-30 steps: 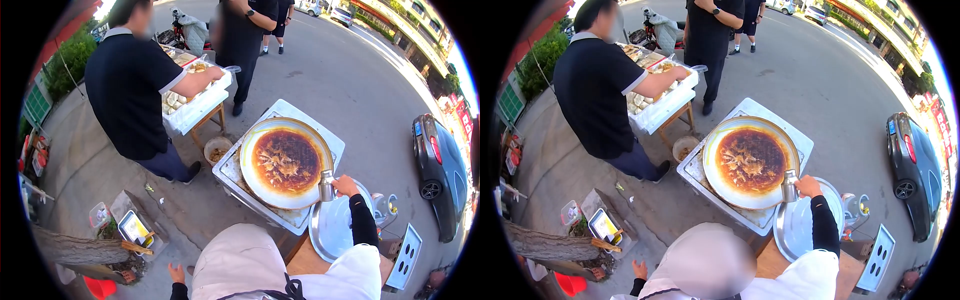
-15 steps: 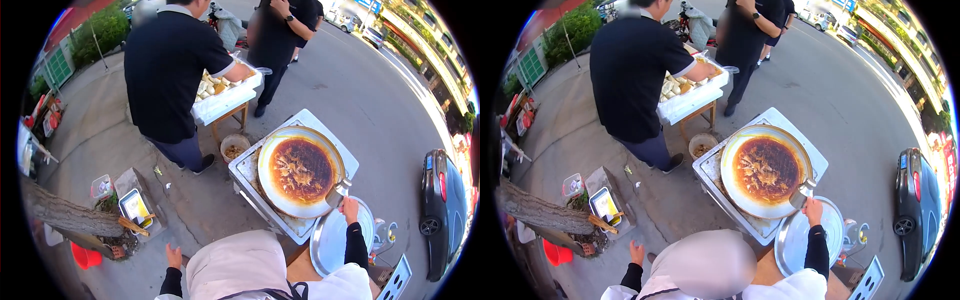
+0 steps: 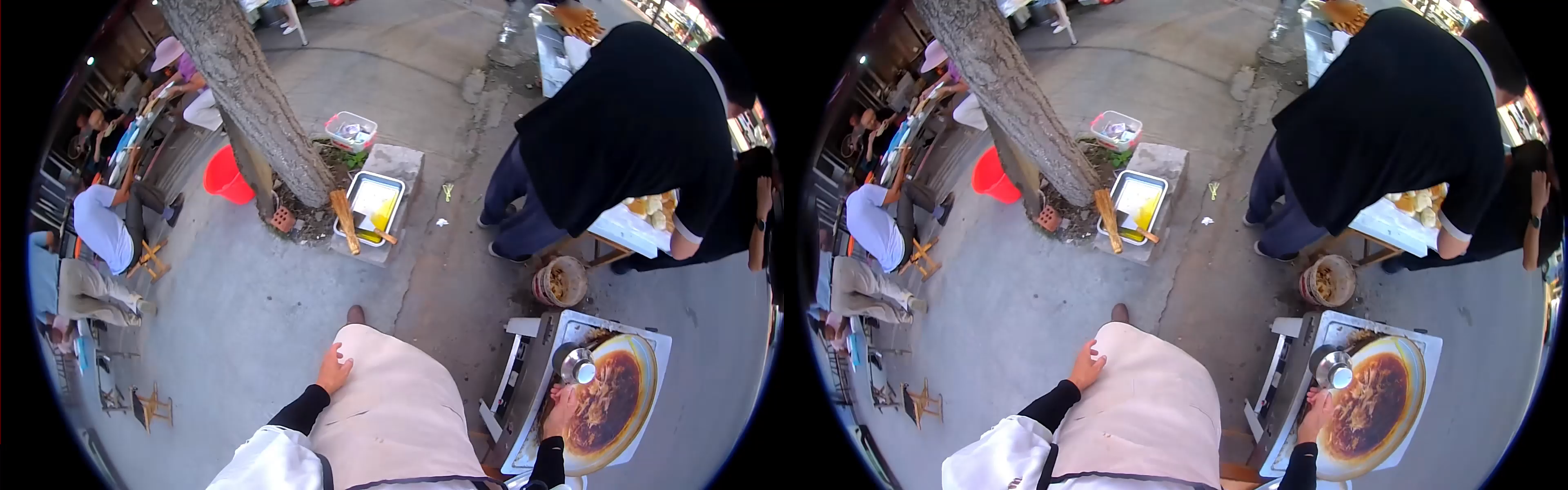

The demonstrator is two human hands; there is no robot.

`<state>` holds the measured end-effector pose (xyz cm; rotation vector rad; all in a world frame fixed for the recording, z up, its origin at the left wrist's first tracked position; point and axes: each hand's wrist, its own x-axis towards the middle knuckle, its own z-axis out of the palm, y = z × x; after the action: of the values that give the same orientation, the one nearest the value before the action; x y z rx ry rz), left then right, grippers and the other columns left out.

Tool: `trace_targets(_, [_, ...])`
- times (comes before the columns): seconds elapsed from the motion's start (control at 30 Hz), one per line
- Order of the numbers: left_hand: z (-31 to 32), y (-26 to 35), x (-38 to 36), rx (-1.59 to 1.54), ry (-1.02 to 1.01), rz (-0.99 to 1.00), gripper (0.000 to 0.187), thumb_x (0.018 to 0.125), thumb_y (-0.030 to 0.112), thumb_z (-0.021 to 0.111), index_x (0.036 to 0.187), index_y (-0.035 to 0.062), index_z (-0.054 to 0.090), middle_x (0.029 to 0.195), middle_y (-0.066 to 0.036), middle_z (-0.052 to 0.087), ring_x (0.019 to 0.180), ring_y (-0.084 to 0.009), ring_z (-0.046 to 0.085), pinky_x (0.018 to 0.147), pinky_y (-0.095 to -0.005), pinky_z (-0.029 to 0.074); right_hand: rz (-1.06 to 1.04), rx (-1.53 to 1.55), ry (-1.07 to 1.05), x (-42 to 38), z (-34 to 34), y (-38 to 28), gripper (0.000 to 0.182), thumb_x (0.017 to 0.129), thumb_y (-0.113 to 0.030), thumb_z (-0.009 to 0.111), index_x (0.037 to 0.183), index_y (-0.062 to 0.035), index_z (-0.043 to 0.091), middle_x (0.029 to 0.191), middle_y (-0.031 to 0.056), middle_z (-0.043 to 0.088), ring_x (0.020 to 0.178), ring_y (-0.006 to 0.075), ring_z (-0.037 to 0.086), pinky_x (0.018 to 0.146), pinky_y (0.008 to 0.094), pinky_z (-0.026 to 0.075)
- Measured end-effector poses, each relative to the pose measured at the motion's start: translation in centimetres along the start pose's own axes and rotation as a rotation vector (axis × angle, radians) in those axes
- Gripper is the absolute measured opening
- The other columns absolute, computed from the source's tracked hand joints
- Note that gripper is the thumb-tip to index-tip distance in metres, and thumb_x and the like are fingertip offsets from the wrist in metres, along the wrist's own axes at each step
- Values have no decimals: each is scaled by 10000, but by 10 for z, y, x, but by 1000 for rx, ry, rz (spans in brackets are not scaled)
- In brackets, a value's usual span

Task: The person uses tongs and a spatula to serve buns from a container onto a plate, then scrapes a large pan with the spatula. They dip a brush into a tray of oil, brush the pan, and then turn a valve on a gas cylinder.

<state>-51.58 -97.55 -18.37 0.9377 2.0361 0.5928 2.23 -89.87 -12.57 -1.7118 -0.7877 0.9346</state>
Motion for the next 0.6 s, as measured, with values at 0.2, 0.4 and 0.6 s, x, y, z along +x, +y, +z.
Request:
trace_targets(0.2, [-28,-21,25,-7,-101,-74,567,822,202,619,1310,30,387,1019,-163,575,717,-257,624,711,-363,494,173,71,-427,51,244,21,343,970,-277,474,700,-67,499,863,86,623,775,128,583,690,237,452])
trace_targets(0.4, [-59,-32,100,155,-376,-35,482,823,265,581,1247,75,450,877,-137,628,775,-328,618,702,-425,483,414,-15,-578,78,488,73,322,957,-286,490,698,-95,501,810,55,619,742,121,590,672,247,445])
trace_targets(0.6, [-54,-54,102,104,-341,-129,384,815,271,602,1152,103,529,744,-59,632,679,-262,624,591,-384,482,359,-183,-686,135,705,150,362,952,-324,489,667,-101,492,663,6,536,623,103,548,548,232,411])
